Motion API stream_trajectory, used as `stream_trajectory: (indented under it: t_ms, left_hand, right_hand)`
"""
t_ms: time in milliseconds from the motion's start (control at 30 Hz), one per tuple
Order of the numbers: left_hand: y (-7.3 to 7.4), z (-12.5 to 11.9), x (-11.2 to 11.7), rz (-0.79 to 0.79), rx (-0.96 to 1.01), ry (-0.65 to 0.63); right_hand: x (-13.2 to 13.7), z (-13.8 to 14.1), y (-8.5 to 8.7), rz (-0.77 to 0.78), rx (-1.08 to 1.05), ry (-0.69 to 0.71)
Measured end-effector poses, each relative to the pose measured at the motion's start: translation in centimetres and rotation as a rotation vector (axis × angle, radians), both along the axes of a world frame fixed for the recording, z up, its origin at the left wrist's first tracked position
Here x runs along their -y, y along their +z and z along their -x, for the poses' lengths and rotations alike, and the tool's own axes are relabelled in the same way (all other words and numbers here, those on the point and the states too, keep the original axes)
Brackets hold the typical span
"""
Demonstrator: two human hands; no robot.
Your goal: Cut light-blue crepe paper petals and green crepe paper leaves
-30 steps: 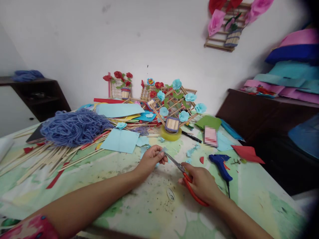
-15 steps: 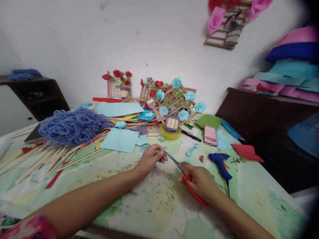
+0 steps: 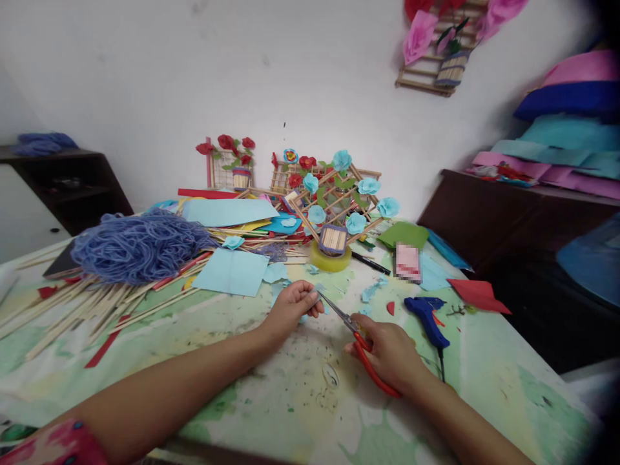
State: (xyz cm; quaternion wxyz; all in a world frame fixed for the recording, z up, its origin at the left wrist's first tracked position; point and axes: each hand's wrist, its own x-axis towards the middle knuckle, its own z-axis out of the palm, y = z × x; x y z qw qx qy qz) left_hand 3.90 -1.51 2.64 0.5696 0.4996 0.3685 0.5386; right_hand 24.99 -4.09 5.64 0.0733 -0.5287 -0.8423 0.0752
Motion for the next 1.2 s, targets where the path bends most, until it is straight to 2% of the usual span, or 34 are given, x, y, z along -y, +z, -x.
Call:
stream_trajectory:
  t_ms: [767, 1200]
  left_hand:
    - [-0.18, -0.11, 0.02, 0.014, -0.015, -0.011]
    - [0.45, -0.13, 0.34, 0.022, 0.003, -0.017]
  right_hand:
    - [-0.17, -0.19, -0.37, -0.058, -0.014, 0.035]
    - [-0.13, -0.22, -0.49, -0.046, -0.024, 0.015]
